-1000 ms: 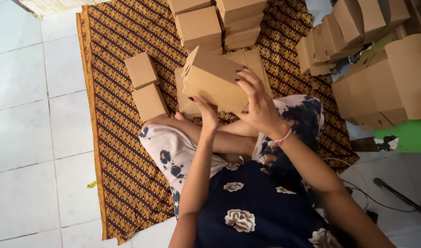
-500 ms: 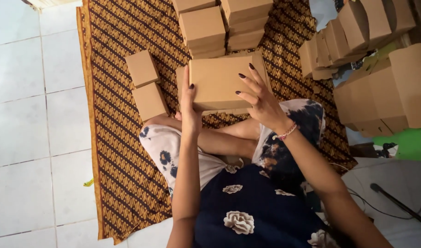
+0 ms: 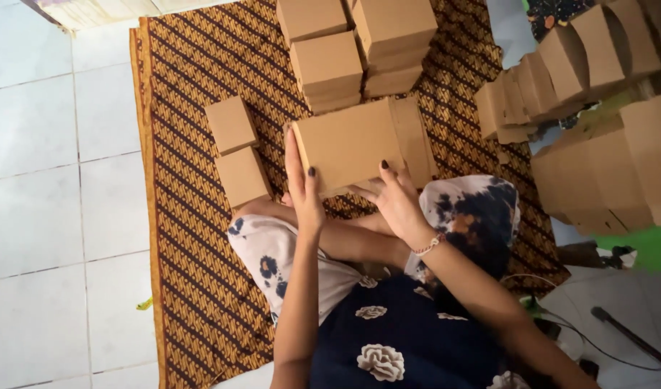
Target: Assembling small cardboard boxes from flat templates by folding and tucking tabs.
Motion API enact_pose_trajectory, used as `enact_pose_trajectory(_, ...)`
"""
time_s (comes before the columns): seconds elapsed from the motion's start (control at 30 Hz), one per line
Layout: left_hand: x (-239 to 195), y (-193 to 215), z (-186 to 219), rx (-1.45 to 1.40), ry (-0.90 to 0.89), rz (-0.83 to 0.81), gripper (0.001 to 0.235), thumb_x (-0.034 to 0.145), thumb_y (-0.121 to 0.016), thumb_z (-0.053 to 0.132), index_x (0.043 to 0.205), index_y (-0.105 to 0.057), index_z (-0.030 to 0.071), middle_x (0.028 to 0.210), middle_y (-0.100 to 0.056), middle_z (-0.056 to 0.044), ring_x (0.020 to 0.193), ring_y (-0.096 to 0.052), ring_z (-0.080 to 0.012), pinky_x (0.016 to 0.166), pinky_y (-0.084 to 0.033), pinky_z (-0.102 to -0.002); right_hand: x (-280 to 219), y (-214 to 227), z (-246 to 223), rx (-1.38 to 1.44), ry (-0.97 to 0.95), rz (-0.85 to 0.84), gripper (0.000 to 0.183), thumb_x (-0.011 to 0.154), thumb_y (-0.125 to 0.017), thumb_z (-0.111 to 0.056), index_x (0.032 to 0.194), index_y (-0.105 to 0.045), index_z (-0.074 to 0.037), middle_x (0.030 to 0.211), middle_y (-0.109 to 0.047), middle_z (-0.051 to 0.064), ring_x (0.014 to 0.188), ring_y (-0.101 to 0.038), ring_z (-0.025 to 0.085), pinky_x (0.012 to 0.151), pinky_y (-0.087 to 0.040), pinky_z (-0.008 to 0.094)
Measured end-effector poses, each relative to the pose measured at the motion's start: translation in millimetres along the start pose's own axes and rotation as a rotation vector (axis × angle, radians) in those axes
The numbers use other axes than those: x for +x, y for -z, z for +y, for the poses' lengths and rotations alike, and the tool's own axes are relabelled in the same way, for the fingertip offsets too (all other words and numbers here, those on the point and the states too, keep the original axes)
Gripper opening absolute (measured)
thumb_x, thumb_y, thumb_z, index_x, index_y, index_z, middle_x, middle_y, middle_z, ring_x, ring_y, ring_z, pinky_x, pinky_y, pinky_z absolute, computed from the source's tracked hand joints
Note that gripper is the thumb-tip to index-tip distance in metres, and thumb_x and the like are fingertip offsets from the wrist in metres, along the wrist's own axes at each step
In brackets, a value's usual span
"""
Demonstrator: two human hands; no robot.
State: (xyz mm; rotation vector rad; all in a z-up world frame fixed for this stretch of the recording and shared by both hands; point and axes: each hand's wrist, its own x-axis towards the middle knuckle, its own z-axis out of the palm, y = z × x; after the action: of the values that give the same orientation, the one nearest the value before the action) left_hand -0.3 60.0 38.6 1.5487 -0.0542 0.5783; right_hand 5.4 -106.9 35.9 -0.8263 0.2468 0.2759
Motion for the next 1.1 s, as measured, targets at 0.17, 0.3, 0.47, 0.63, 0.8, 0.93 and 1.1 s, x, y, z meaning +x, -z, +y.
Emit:
enact_pose_trajectory(0.17,-6,25,-22,0.294,0.004,-0.031,0.062,0.109,-0.034,0.045,0.167,-0.024,0.025,0.174,-0.005,-0.01,0.159,0.0,-0.0361,0.126,-0.002,-0.058,17,-40,-19,0.06,-0.16,0.184,0.048,0.088,-0.08,-0.018,0.113,-0.039,-0.011,0.114,-0.034,0.002,0.111,-0.041,0.027,0.095,-0.05,0.067)
enact_pose_trajectory(0.3,-6,71,-35,1.254,0.239,0.24,0.062,0.103,-0.052,0.056,0.155,-0.05,0.023,0.155,-0.033,-0.039,0.141,-0.029,-0.0621,0.109,-0.018,-0.075,59,-67,-42,0.028,-0.229,0.162,0.066,0.086,-0.084,-0.024,0.131,-0.038,-0.011,0.15,-0.026,0.012,0.146,-0.021,0.035,0.11,-0.044,0.068)
enact_pose_trajectory(0.47,-46,122,-124,1.487,0.425,0.268,0.058,0.095,-0.058,0.054,0.148,-0.057,0.029,0.154,-0.041,-0.016,0.138,-0.037,-0.0453,0.101,-0.024,-0.076,126,-121,-64,0.029,-0.214,0.127,0.076,0.085,-0.084,-0.021,0.142,-0.036,-0.004,0.129,-0.028,0.01,0.128,-0.034,0.029,0.107,-0.046,0.061)
enact_pose_trajectory(0.63,-20,107,-102,1.368,0.535,0.197,0.049,0.095,-0.054,0.04,0.138,-0.066,0.018,0.132,-0.07,-0.011,0.119,-0.064,-0.0299,0.104,-0.038,-0.063,247,-127,-46,0.009,-0.13,-0.008,0.055,0.085,-0.072,-0.015,0.133,-0.052,0.002,0.122,-0.055,0.018,0.114,-0.06,0.03,0.099,-0.06,0.04)
enact_pose_trajectory(0.8,-11,104,-118,1.355,0.509,0.186,0.033,0.098,-0.059,0.039,0.122,-0.075,0.021,0.118,-0.078,-0.004,0.103,-0.073,-0.0216,0.106,-0.042,-0.052,358,-121,-23,0.015,-0.047,0.178,0.082,0.077,-0.077,-0.022,0.149,-0.039,-0.01,0.15,-0.046,0.025,0.132,-0.053,0.048,0.109,-0.047,0.061)
enact_pose_trajectory(0.93,-7,101,-126,1.35,0.543,0.177,0.032,0.099,-0.058,0.037,0.12,-0.076,0.021,0.118,-0.078,-0.003,0.106,-0.073,-0.0225,0.107,-0.041,-0.054,383,-126,-23,-0.052,-0.049,0.298,0.086,0.08,-0.074,-0.027,0.152,-0.033,-0.005,0.154,-0.039,0.025,0.136,-0.049,0.047,0.11,-0.048,0.058)
enact_pose_trajectory(1.1,-6,100,-134,1.375,0.518,0.173,0.025,0.098,-0.061,0.031,0.116,-0.076,0.023,0.109,-0.08,0.0,0.097,-0.074,-0.0179,0.105,-0.043,-0.053,414,-113,-18,-0.023,-0.095,0.412,0.087,0.08,-0.073,-0.033,0.152,-0.033,-0.005,0.154,-0.038,0.028,0.135,-0.049,0.052,0.108,-0.051,0.058)
